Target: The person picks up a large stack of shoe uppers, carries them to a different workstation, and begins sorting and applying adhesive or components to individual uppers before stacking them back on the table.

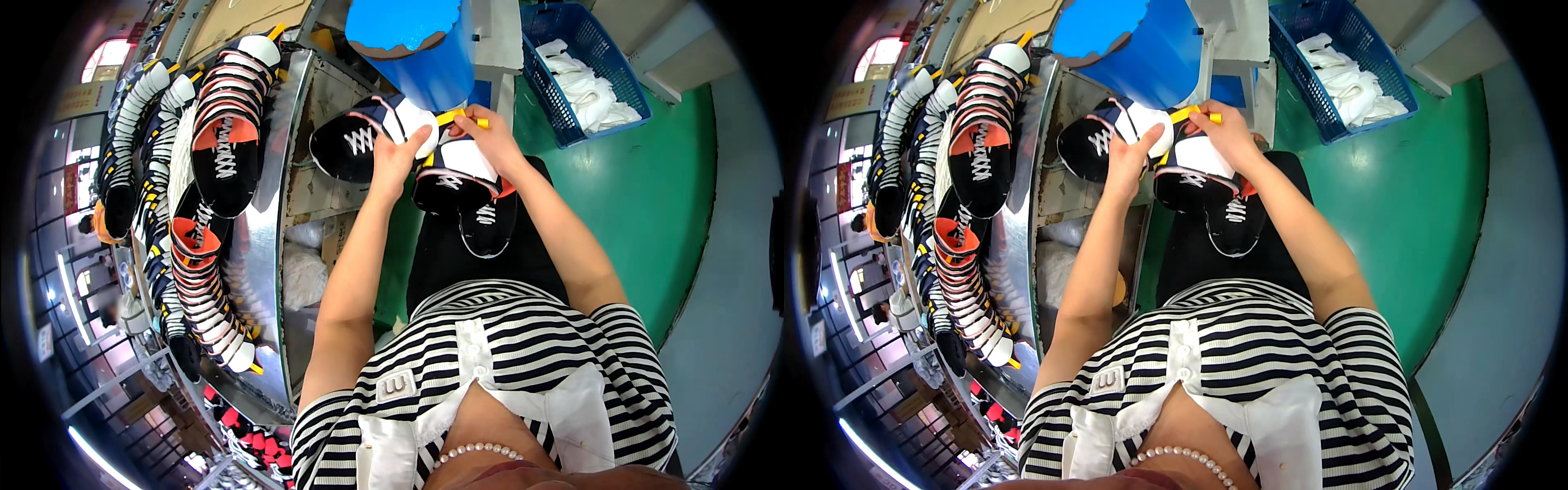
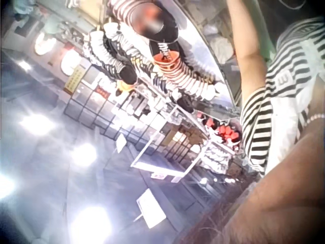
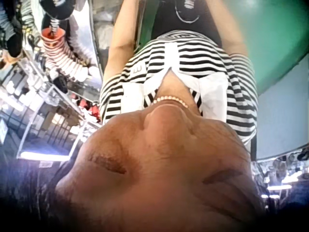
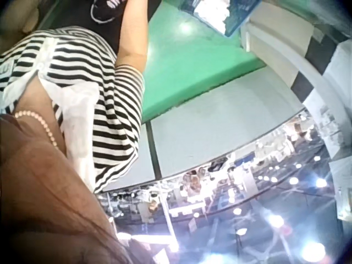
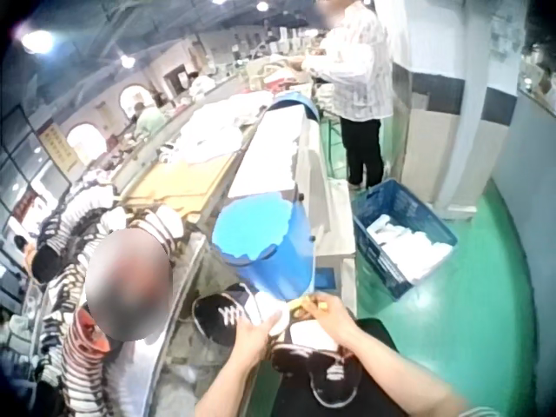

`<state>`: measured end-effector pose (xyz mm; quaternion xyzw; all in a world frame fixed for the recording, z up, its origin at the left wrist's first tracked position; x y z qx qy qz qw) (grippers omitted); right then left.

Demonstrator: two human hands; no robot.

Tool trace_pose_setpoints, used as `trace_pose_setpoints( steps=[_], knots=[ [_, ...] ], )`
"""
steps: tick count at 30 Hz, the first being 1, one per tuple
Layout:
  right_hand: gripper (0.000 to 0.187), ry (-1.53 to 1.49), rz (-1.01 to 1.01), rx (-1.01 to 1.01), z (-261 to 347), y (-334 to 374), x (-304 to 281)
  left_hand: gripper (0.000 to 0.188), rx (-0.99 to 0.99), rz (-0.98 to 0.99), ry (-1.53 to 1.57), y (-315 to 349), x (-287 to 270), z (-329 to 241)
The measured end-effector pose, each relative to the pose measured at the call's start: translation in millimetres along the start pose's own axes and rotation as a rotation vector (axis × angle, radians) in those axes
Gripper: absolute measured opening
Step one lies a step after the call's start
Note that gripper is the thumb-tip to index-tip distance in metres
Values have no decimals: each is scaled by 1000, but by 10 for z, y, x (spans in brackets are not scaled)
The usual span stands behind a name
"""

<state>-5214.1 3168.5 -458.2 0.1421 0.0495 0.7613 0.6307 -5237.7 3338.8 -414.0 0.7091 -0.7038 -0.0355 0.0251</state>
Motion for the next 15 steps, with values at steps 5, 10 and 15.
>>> trace_pose_setpoints(
  steps=[5, 10, 15],
  knots=[
    [13, -328, 63, 222, -44, -132, -13, 32, -47, 1, 35, -252, -42, 105],
    [11, -425, 145, 336, -44, -257, -95, 27, -352, -182, 331, -344, -19, 280],
    [15, -283, 131, 460, 112, -538, -98, 25, -619, -307, 690, -479, 12, 354]
  ],
)
Point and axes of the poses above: each hand's wrist, its own y-axis away from the middle knuckle, its own x-axis out of the palm, z = x × y, the point moved 3 cm from there along -y, towards the middle knuckle, and after that the axes turned 6 degrees about x, right-handed, at the moved point
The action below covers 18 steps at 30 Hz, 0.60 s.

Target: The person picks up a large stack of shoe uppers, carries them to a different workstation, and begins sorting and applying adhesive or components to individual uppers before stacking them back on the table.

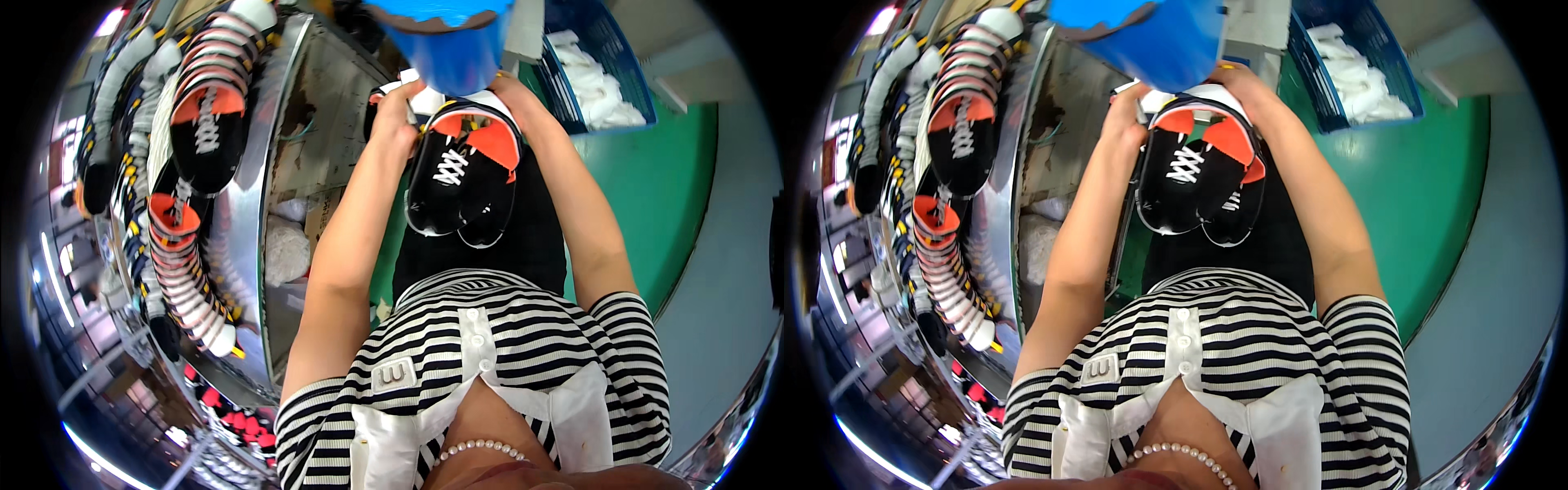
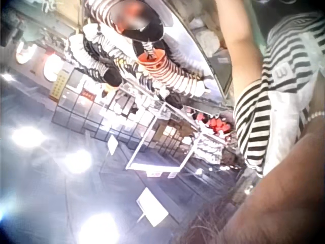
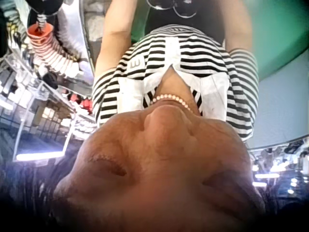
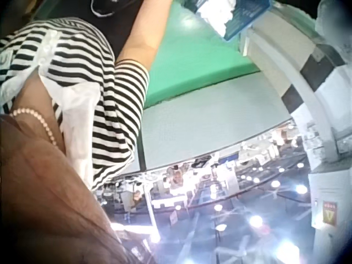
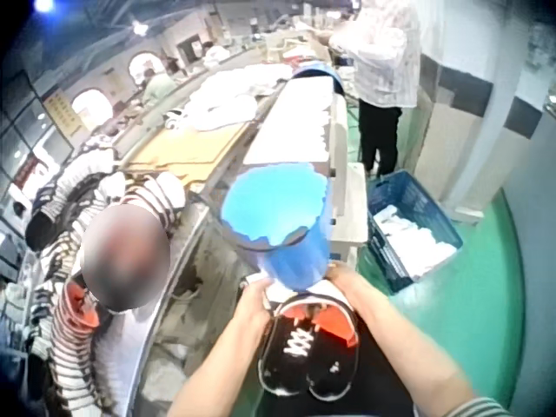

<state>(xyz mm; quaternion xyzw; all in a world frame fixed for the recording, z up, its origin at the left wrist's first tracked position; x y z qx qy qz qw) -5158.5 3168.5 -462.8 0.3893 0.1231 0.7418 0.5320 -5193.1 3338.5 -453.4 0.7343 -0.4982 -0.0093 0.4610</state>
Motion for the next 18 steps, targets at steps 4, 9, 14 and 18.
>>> trace_pose_setpoints(
  steps=[4, 9, 14, 18],
  knots=[
    [18, -1, -6, -2, -84, 47, -149, 26, 198, -46, 234, 92, -256, -130],
    [15, -285, 74, -8, -317, 758, -352, 35, 863, -129, -82, 1906, -678, -762],
    [17, 19, -79, -332, -499, 978, -79, 35, 1275, -384, -156, 1383, -1534, -1658],
    [19, 234, -85, -435, -462, 1208, 409, 45, 1545, -697, -441, 282, -1582, -2478]
  ],
)
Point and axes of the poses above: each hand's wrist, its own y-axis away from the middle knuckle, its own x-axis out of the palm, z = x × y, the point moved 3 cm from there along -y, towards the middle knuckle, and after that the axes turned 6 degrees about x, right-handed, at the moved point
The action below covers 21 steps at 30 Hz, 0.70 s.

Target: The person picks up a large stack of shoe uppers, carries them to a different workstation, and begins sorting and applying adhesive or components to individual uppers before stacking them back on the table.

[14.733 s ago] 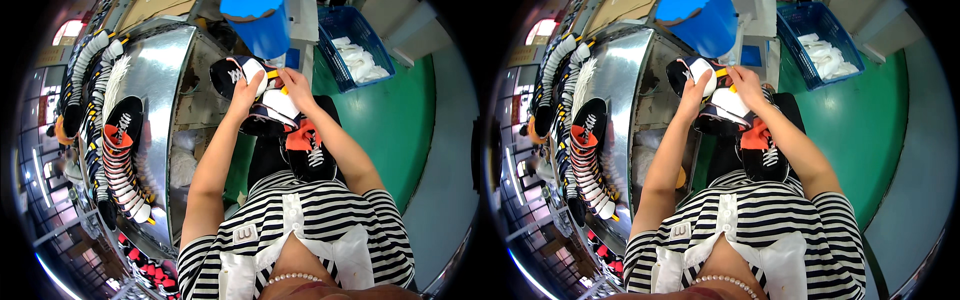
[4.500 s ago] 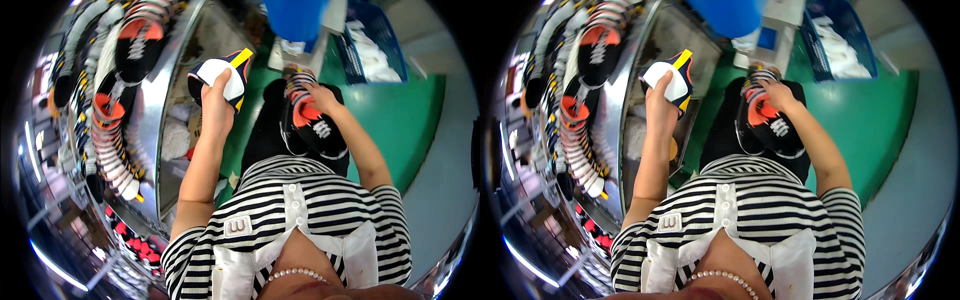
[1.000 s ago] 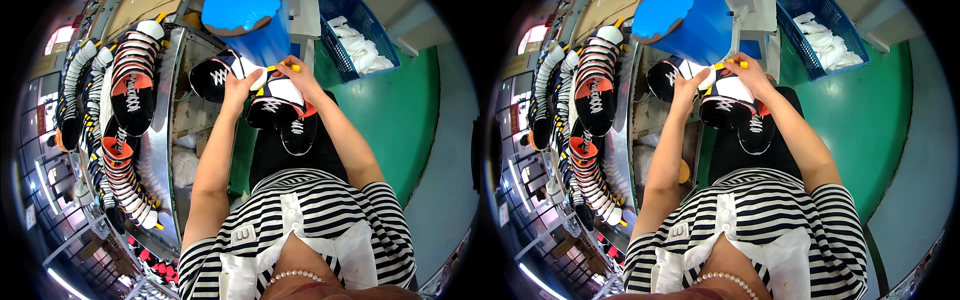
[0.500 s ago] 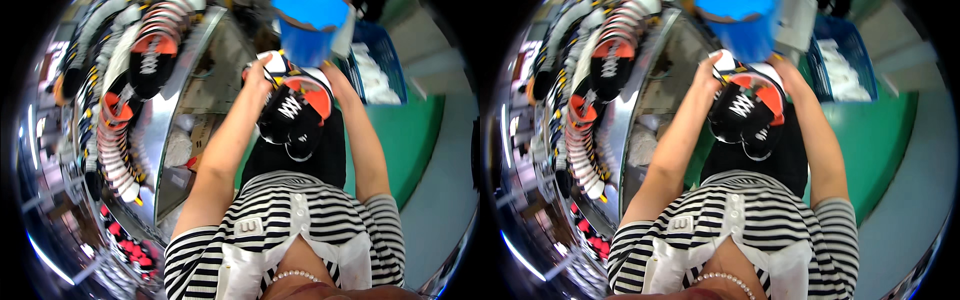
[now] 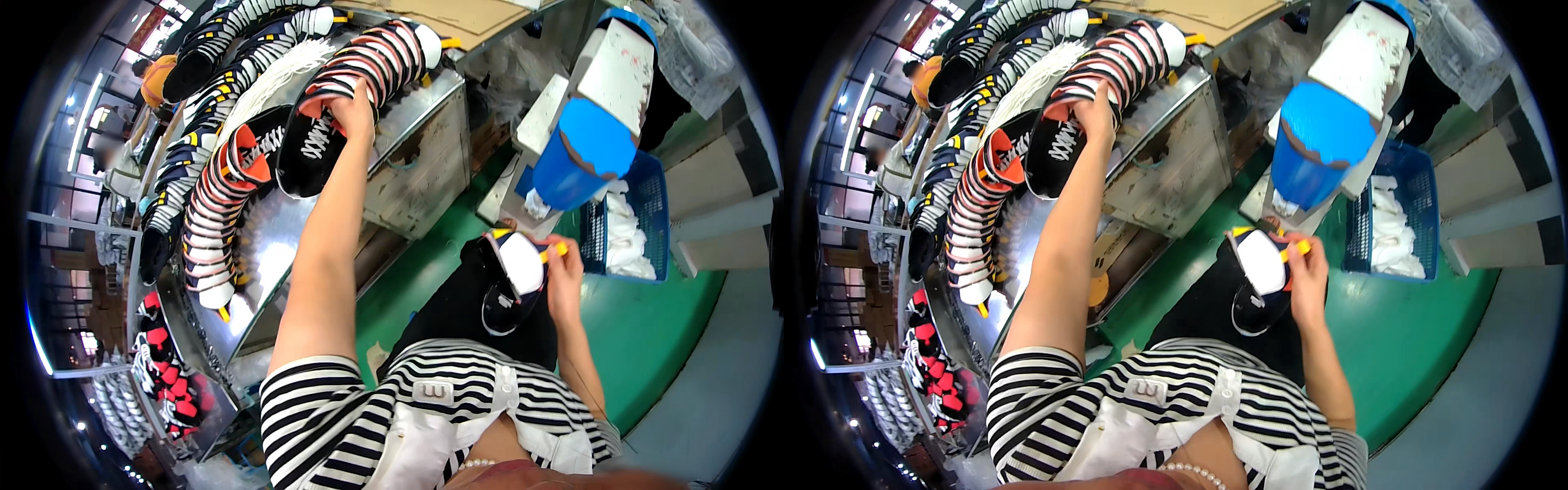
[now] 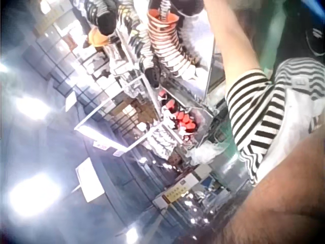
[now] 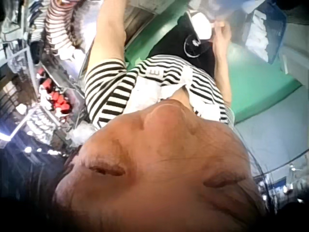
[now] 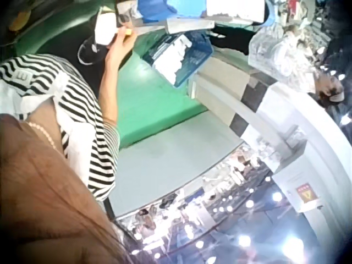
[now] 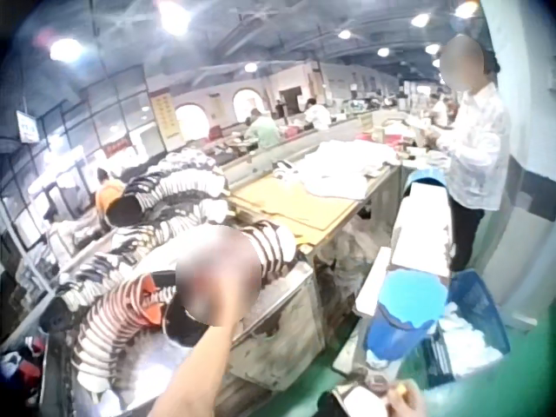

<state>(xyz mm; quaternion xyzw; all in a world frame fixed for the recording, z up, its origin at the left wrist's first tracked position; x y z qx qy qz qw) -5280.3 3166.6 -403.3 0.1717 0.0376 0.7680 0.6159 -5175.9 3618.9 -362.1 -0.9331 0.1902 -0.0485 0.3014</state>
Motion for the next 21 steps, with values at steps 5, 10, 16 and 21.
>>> trace_pose_setpoints(
  steps=[5, 10, 16, 21],
  knots=[
    [19, -60, -4, 68, -3, 74, 49, 58, -181, 317, 379, -385, -6, 242],
    [21, -215, -43, 97, 85, 46, 169, 39, -194, 449, 114, 438, -520, -630],
    [19, -457, 23, 218, -114, -22, 441, 31, -853, 1094, 505, 2641, -493, -1564],
    [13, -250, 36, 162, -290, -274, 89, 22, -688, 1035, 453, 2787, -10, -1376]
  ],
)
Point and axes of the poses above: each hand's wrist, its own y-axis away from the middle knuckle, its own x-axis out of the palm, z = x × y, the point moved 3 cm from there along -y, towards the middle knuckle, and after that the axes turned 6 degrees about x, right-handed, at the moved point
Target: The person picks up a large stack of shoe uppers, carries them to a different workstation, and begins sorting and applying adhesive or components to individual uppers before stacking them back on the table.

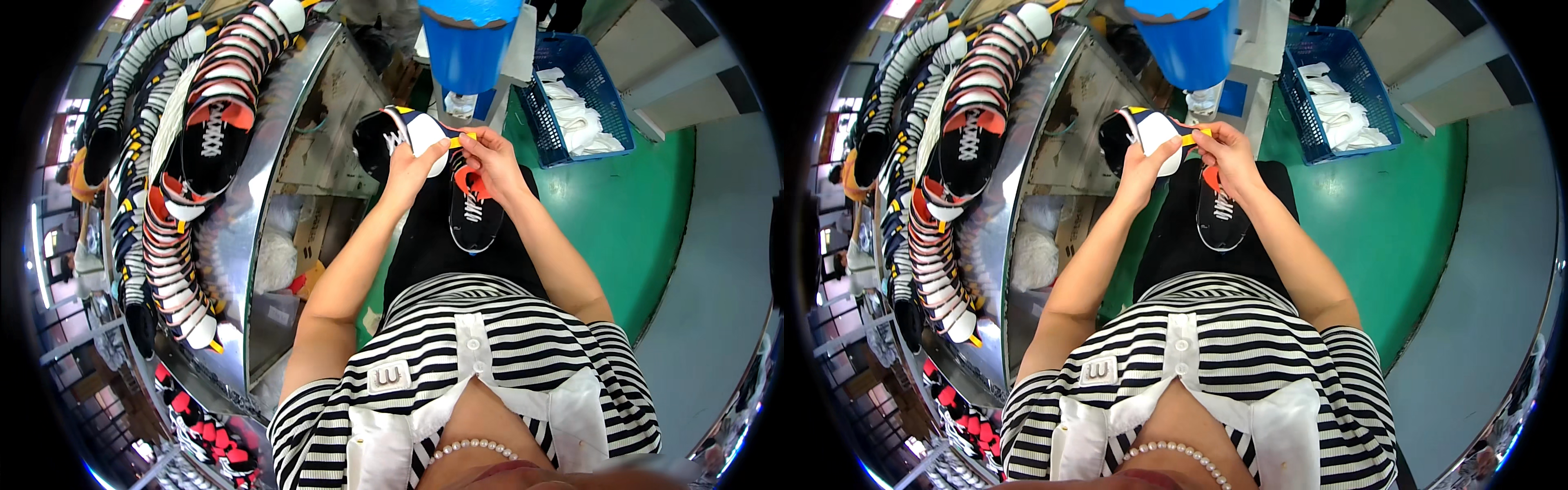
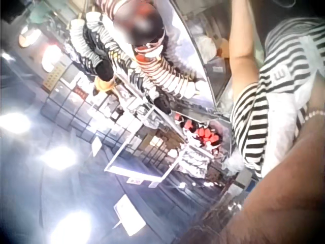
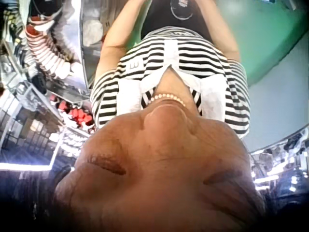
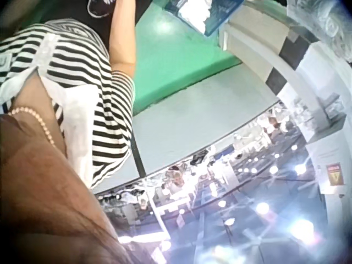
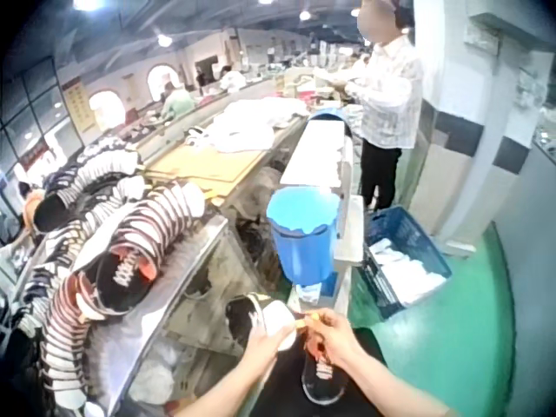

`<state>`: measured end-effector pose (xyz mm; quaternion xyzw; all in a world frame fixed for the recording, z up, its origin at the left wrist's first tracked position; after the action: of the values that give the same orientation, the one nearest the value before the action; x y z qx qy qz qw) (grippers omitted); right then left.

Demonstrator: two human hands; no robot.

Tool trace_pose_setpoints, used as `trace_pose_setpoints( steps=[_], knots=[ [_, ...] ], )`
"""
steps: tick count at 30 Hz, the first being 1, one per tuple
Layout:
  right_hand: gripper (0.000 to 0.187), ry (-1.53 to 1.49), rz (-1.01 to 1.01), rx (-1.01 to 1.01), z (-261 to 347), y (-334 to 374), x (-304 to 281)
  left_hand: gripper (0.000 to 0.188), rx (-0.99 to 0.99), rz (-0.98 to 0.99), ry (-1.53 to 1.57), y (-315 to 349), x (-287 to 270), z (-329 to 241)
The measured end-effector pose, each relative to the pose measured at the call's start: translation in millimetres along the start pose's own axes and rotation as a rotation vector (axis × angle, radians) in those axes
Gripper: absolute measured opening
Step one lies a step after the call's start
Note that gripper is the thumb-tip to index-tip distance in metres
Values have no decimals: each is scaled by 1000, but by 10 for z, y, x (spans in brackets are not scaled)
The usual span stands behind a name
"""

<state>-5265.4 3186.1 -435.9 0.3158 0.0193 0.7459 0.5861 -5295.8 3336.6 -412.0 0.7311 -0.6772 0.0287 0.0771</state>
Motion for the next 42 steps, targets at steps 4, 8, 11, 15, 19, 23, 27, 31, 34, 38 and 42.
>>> trace_pose_setpoints(
  steps=[4, 8, 11, 15, 19, 23, 27, 31, 34, 38, 42],
  knots=[
    [7, -117, -112, -71, 34, -426, -208, 21, -54, 54, -43, -556, 8, 164],
    [8, -285, -118, -34, -32, -732, -307, 24, -142, 30, 51, -866, 59, 194],
    [4, -305, -151, 93, -65, -912, -387, 24, -441, -181, 342, -1005, 139, 356],
    [18, 30, -22, 67, -26, -976, -779, 24, -603, -322, 824, -1120, 59, 431],
    [77, 1292, 181, -36, -702, -939, -1294, 26, -321, -392, 662, -468, -304, 130],
    [103, 1186, 86, -83, -1410, -1136, -1576, 32, -178, -510, 291, 198, -322, -744],
    [107, 1208, 231, 82, -1503, -1440, -1766, 40, 189, -676, -14, 363, -737, -1370],
    [102, 1284, 144, 6, -1633, -1558, -1906, 23, 488, -864, -220, -392, -2091, -1226],
    [82, 1358, 136, -64, -1509, -1369, -1620, 32, 474, -805, -237, -847, -2916, -1086],
    [71, 1481, -118, -260, -974, -916, -1448, 40, 422, -721, -145, -1083, -2869, -1007],
    [68, 1480, -382, -323, -317, -220, -1280, 40, 472, -882, -539, -493, -2191, -759]
  ],
)
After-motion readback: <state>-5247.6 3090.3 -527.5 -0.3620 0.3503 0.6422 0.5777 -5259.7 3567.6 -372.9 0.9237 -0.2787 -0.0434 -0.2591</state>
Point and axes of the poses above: each hand's wrist, its own y-axis away from the middle knuckle, its own x-axis out of the palm, z = x × y, the point moved 3 cm from there along -y, towards the middle knuckle, and after that the axes turned 6 degrees about x, right-handed, at the moved point
